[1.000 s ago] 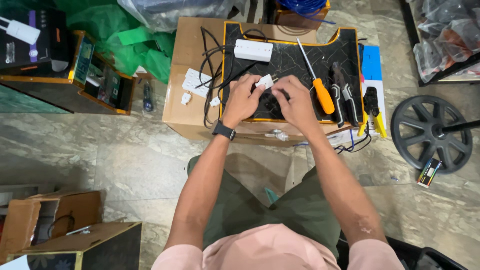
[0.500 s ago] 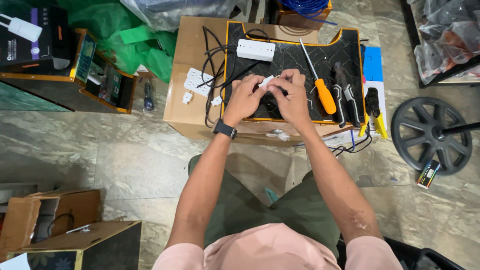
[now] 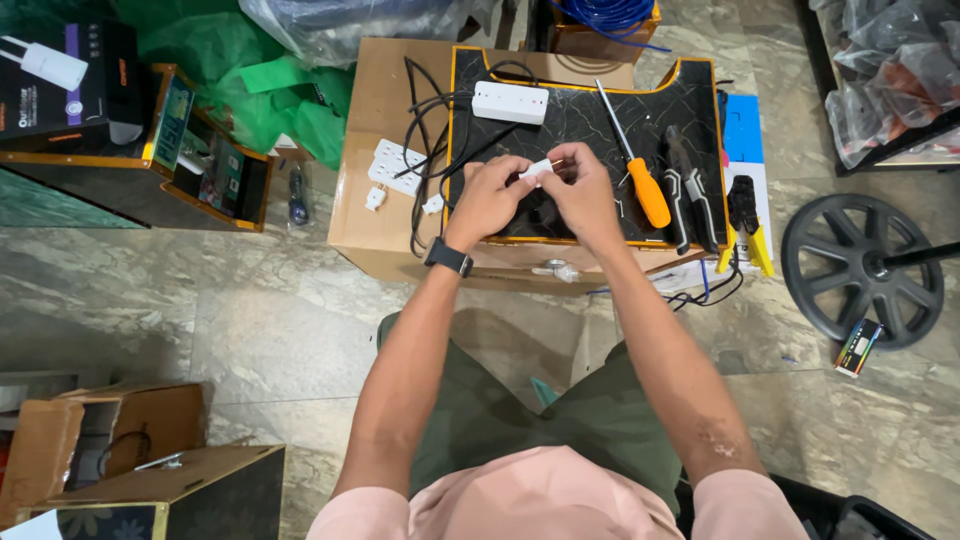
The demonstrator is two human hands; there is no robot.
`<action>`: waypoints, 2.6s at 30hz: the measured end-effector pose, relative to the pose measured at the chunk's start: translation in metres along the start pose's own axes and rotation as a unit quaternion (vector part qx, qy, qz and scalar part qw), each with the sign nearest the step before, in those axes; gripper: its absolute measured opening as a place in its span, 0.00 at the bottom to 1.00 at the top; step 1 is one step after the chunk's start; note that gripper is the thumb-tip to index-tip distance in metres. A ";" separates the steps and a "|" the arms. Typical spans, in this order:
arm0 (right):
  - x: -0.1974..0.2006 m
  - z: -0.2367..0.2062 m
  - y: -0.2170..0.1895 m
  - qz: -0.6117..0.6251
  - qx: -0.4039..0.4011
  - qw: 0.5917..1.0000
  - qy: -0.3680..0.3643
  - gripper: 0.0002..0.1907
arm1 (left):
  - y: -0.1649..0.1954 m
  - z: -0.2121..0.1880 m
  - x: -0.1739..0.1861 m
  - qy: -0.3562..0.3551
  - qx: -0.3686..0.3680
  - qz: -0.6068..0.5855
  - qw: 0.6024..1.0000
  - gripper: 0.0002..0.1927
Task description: The person sits at a small table and uses a screwdriver to unscrew the casing of a white power strip and a wall socket plate. They open the plastic housings, manipulate the internal screws and small components by hand, and handle the detached parts across the table.
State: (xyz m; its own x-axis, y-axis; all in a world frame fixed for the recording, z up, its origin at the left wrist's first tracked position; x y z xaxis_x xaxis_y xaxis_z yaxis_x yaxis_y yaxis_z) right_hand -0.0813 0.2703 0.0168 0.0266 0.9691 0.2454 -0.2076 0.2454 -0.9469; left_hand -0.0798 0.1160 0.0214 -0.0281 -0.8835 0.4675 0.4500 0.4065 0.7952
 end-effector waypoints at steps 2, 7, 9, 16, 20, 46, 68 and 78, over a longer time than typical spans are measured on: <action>0.011 0.002 0.002 -0.025 0.002 1.000 0.009 0.13 | -0.009 0.004 -0.005 -0.018 0.027 0.003 0.999 0.12; 0.074 0.013 -0.020 -0.383 0.061 0.918 0.080 0.10 | -0.028 0.008 -0.015 -0.066 0.084 -0.023 0.994 0.12; 0.094 0.016 -0.014 -0.553 0.026 0.830 0.067 0.14 | -0.031 0.011 -0.018 -0.080 0.099 -0.035 0.991 0.13; 0.104 0.017 0.013 -0.578 -0.047 0.815 0.007 0.19 | -0.026 0.010 -0.014 -0.071 0.103 0.002 0.992 0.13; 0.115 0.015 -0.015 -0.474 -0.008 0.879 0.044 0.20 | -0.023 0.011 -0.014 -0.072 0.108 0.006 0.991 0.14; 0.112 -0.021 -0.192 -0.001 0.274 0.962 0.012 0.27 | -0.028 0.019 -0.017 -0.078 0.137 0.046 0.986 0.14; 0.071 -0.029 -0.190 -0.031 0.278 0.958 -0.057 0.31 | -0.032 0.018 -0.021 -0.077 0.139 0.046 0.986 0.14; 0.042 -0.060 -0.245 -0.222 0.452 0.864 -0.016 0.28 | -0.031 0.019 -0.022 -0.075 0.135 0.077 0.985 0.15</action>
State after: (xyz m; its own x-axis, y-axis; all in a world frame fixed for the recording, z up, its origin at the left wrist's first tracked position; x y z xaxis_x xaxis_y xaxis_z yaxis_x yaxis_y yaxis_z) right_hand 0.0293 0.2526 0.2464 0.2757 0.7792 0.5629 -0.8630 0.4585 -0.2121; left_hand -0.1104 0.1275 -0.0059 -0.1194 -0.7709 0.6257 0.2055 0.5973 0.7752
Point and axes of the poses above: each hand's wrist, its own z-axis towards the middle knuckle, its own x-axis out of the back of the hand, y = z × x, the point moved 10 cm from there along z, towards the middle knuckle, and after that the axes turned 1 degree about -x, right-handed, at the moved point
